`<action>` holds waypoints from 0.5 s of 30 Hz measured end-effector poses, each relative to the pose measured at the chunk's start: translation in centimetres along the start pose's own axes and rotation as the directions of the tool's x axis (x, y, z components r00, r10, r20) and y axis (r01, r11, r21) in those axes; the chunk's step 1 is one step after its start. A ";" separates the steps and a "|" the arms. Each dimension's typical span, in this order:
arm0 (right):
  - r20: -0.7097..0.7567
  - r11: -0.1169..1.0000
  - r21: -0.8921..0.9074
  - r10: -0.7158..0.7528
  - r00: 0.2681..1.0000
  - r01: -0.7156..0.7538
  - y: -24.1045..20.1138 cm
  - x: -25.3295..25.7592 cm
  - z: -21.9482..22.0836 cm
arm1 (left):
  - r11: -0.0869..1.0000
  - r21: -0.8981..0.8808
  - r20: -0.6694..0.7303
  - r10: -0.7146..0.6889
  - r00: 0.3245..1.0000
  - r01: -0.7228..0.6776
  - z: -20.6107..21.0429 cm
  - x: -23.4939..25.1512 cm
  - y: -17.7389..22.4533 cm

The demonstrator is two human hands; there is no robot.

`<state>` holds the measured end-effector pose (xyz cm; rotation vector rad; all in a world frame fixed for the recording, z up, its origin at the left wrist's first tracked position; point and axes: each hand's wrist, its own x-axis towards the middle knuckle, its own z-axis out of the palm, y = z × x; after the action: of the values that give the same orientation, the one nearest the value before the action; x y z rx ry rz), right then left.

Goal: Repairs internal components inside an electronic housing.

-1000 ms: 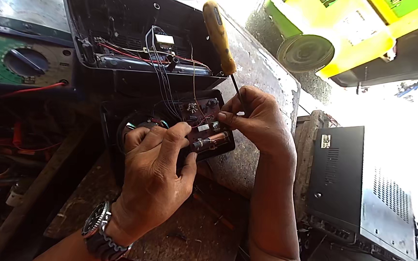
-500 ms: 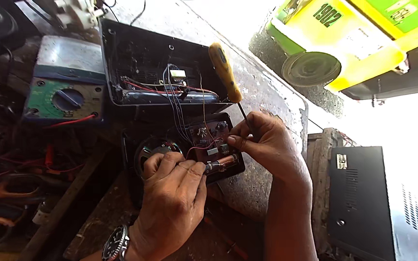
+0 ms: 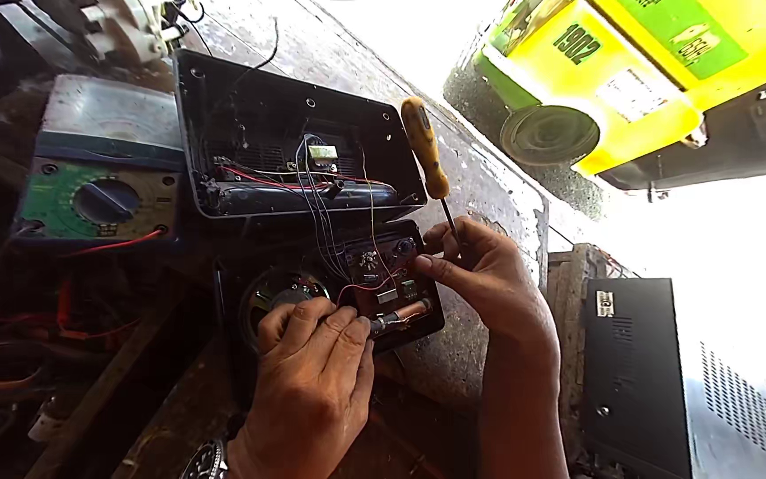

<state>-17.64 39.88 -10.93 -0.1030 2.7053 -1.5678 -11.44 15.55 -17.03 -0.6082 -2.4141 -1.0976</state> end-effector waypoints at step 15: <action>0.041 0.994 0.109 -0.004 0.999 0.000 -0.2 0.0 0.3 | 1.000 0.005 0.039 0.008 0.999 -0.008 -0.4 -0.3 0.1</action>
<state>-17.66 39.52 -10.92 -0.1351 2.5840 -1.6900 -11.06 15.26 -16.90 -0.6424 -2.4448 -1.0856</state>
